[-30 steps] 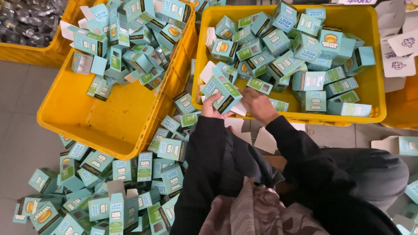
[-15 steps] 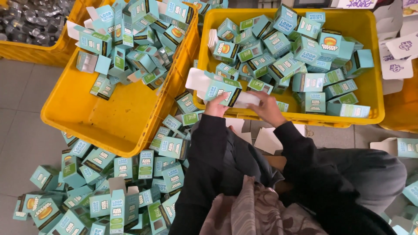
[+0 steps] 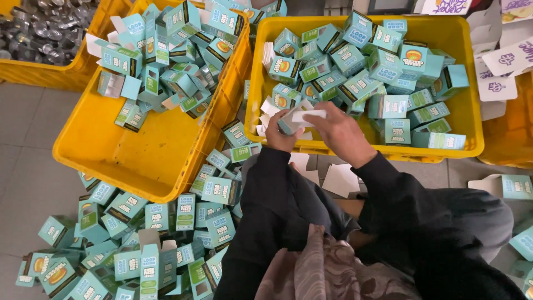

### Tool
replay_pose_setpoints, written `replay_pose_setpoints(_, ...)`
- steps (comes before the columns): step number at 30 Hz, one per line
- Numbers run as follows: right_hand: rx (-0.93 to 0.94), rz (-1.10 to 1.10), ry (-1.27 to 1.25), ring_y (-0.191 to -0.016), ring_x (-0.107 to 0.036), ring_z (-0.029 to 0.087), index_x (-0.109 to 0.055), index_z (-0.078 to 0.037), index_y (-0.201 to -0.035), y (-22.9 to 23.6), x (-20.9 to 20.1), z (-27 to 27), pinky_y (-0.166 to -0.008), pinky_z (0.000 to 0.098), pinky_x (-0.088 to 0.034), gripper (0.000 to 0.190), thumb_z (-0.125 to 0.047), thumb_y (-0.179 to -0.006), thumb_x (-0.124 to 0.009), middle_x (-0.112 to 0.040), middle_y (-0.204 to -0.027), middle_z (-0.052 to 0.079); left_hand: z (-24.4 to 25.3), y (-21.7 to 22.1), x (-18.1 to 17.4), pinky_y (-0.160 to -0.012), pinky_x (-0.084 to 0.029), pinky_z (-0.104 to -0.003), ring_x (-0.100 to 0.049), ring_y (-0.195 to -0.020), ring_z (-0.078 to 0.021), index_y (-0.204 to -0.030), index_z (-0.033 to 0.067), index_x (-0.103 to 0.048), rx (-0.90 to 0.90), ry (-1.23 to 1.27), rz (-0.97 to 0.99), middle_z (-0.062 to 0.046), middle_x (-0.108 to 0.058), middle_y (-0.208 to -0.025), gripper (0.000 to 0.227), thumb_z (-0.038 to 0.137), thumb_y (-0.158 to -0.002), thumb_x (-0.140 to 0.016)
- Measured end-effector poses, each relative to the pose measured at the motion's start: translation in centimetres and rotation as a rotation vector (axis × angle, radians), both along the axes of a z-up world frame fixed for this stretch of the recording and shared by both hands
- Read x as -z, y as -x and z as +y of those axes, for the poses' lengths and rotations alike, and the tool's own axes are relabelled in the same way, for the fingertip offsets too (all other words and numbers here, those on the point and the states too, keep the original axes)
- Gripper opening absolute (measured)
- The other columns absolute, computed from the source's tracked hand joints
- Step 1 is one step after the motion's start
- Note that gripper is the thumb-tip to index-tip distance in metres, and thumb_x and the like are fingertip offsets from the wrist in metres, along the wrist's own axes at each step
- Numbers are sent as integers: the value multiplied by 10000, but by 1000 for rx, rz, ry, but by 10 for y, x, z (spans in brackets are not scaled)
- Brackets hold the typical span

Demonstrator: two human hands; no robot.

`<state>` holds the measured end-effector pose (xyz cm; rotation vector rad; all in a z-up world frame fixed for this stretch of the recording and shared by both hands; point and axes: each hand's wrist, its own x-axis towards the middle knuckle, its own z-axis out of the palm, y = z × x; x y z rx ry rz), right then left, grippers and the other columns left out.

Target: Folding flat cardboard templates into finished product boxes and placing them into storage crates.

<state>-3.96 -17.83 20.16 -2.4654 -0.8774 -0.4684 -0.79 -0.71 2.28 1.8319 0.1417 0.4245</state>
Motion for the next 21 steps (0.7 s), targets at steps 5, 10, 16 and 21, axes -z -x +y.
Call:
replay_pose_setpoints(5, 97, -283, 439, -692, -701, 188, -674, -218, -1076, -5, 19, 24, -639, 320, -604, 154, -101, -981, -640, -583, -1060, 47, -5, -5, 8, -981, -560, -438, -698, -1071, -303, -1172, 260, -729, -31, -122, -172, -2, -695, -1117, 723, 36, -513, -926)
replay_pose_setpoints(10, 1, -148, 325, -635, -686, 328, -545, -81, -1096, -11, 26, 31, -587, 426, -587, 182, -140, -924, -535, -600, -1063, 155, 0, -6, 2, -957, -567, -368, -699, -1094, -267, -1178, 240, -719, -47, -22, -238, 6, -674, -1142, 727, -85, -535, -822)
replay_pose_setpoints(16, 107, -57, 228, -605, -704, 286, -653, -197, -1011, -15, 37, 38, -626, 372, -596, 154, -117, -1022, -522, -648, -805, 7, 0, -4, -7, -903, -607, -399, -695, -1105, -309, -1191, 186, -707, -12, 2, -255, -32, -636, -1167, 709, -87, -549, -834)
replay_pose_setpoints(21, 216, -89, 248, -582, -715, 268, -719, -323, -884, -30, 94, 52, -562, 395, -600, 218, -198, -956, -556, -704, -808, -55, 2, -5, -2, -868, -606, -376, -700, -1080, -288, -1198, 179, -688, -79, -15, -320, -37, -646, -1176, 656, -52, -608, -855)
